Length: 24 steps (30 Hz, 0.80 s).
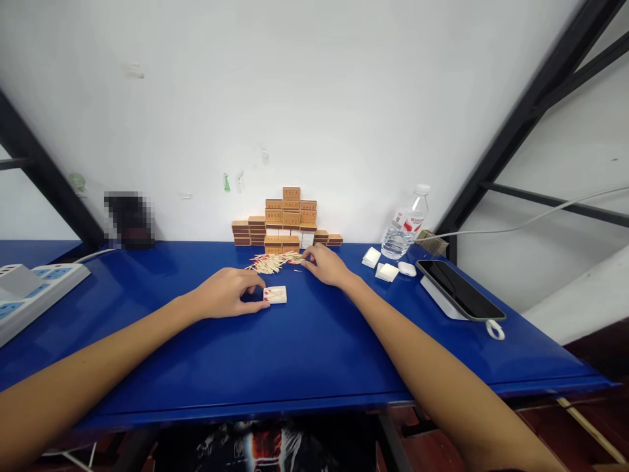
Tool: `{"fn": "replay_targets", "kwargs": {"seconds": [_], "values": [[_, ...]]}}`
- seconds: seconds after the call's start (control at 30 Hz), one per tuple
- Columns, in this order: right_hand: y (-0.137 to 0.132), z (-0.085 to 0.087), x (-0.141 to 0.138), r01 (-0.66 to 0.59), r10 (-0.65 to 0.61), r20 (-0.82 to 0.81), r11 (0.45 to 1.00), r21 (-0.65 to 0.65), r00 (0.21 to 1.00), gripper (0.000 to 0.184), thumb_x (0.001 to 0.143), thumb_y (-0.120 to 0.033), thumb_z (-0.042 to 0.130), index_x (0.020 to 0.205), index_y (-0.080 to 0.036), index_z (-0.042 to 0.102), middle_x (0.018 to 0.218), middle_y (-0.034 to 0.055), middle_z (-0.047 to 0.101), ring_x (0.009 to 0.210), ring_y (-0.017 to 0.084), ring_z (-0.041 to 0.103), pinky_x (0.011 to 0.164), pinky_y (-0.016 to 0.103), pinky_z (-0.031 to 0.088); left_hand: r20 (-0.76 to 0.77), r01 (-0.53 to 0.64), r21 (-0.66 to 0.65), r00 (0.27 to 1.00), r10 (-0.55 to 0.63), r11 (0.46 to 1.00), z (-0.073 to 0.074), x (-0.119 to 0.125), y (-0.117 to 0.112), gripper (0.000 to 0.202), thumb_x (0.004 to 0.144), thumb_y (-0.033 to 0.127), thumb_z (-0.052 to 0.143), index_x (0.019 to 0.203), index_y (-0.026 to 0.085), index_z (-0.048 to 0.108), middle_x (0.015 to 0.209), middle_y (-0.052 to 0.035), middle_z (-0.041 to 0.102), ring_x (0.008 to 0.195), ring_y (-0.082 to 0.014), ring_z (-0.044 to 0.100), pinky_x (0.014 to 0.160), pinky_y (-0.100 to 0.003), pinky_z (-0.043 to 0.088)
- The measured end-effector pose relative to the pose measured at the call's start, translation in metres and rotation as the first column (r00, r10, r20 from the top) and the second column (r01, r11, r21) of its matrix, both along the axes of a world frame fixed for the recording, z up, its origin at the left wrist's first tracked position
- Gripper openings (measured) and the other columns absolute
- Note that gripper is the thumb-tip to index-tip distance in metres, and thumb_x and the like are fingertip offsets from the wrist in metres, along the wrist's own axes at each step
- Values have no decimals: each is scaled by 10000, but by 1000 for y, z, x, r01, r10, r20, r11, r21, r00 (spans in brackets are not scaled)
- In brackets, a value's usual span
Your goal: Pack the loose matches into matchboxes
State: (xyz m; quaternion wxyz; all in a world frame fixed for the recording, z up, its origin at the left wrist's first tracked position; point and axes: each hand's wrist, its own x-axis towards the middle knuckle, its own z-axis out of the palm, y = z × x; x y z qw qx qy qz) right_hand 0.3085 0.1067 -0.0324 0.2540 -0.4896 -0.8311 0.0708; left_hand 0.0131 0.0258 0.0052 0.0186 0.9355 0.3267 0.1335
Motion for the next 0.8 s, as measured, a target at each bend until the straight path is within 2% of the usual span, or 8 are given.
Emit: {"fn": "replay_targets", "kwargs": {"seconds": [0.13, 0.33, 0.43, 0.57, 0.67, 0.8], "values": [[1, 3, -4, 22, -19, 51, 998, -53, 999, 132, 964, -277, 623, 972, -158, 680, 953, 79, 643, 813, 179, 578, 741, 280, 414, 10, 0, 1, 1000, 0, 1000, -2, -2, 1, 346, 933, 527, 650, 964, 191, 728, 811, -8, 700, 672, -158, 614, 601, -286, 369], [-13, 17, 3, -9, 29, 110, 985, -173, 993, 168, 971, -303, 626, 875, -167, 649, 839, 54, 679, 711, 166, 579, 648, 267, 388, 4, -1, -12, 1000, 1, 1000, -2, -2, 1, 343, 929, 523, 657, 977, 192, 732, 816, -7, 702, 686, -162, 622, 609, -289, 375], [-20, 23, 6, -29, 60, 138, 975, -221, 989, 159, 966, -306, 631, 889, -168, 642, 866, 61, 690, 729, 172, 587, 648, 266, 388, -5, -3, -10, 1000, 3, 1000, -1, -1, 1, 340, 930, 521, 658, 978, 192, 731, 819, -7, 705, 689, -164, 624, 608, -290, 371], [-24, 23, 1, -17, 36, 126, 989, -144, 991, 232, 934, -388, 680, 985, -163, 661, 908, 70, 681, 747, 180, 571, 656, 273, 384, -5, -1, -9, 1000, 1, 1000, -1, -2, 1, 336, 931, 521, 660, 972, 195, 728, 828, -8, 709, 682, -162, 619, 606, -287, 365], [-24, 20, -6, -36, 47, 111, 995, -96, 993, 209, 938, -373, 667, 957, -166, 671, 902, 67, 668, 761, 179, 562, 669, 274, 379, -1, 2, 1, 1000, -2, 1000, -2, -2, 2, 335, 932, 522, 658, 970, 196, 726, 826, -9, 709, 680, -163, 617, 606, -288, 363], [-25, 19, -10, -30, 48, 98, 984, -174, 994, 209, 962, -351, 621, 865, -169, 650, 844, 58, 669, 720, 168, 559, 634, 268, 369, -4, 1, 3, 1000, -1, 1000, -2, 0, 2, 334, 934, 522, 652, 967, 197, 726, 812, -7, 702, 680, -163, 617, 603, -291, 366]]}}
